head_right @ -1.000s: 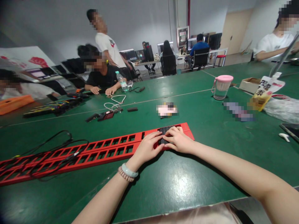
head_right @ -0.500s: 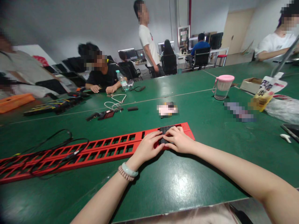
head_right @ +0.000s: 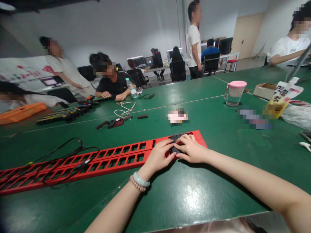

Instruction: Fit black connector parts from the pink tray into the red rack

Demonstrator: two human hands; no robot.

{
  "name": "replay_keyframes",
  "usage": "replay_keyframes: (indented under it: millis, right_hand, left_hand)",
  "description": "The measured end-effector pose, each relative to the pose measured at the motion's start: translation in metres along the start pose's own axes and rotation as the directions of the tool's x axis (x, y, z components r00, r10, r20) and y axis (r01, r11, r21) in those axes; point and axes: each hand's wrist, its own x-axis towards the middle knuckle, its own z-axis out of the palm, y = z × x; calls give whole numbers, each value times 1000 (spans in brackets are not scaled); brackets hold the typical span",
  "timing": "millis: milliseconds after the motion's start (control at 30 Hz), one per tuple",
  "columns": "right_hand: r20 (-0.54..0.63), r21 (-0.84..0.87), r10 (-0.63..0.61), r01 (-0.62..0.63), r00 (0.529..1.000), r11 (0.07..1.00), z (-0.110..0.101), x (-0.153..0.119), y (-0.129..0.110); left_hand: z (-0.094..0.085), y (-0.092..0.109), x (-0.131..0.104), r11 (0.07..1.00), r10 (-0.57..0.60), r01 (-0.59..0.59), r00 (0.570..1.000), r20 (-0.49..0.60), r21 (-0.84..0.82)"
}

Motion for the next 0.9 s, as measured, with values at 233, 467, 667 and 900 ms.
replay_keyframes:
  millis: [233,467,667,900]
  right_hand:
    - [-161,-14,106,-110,981,994,-13,63,63]
    - [-38,-282,533,-521,845,806,-10,135,144]
    - [27,-343,597,-554,802,759,14,142,160]
    - [58,-349,610,-556,791,754,22,148,169]
  left_hand:
    - [-2,1,-3,1000,-2,2,1000,6,4]
    - [-2,2,-7,1000,-26,26,1000,17,-7]
    - [-3,3,-8,999,-31,31,999,16,-19]
    - [-5,4,-9,999,-28,28,999,21,-32]
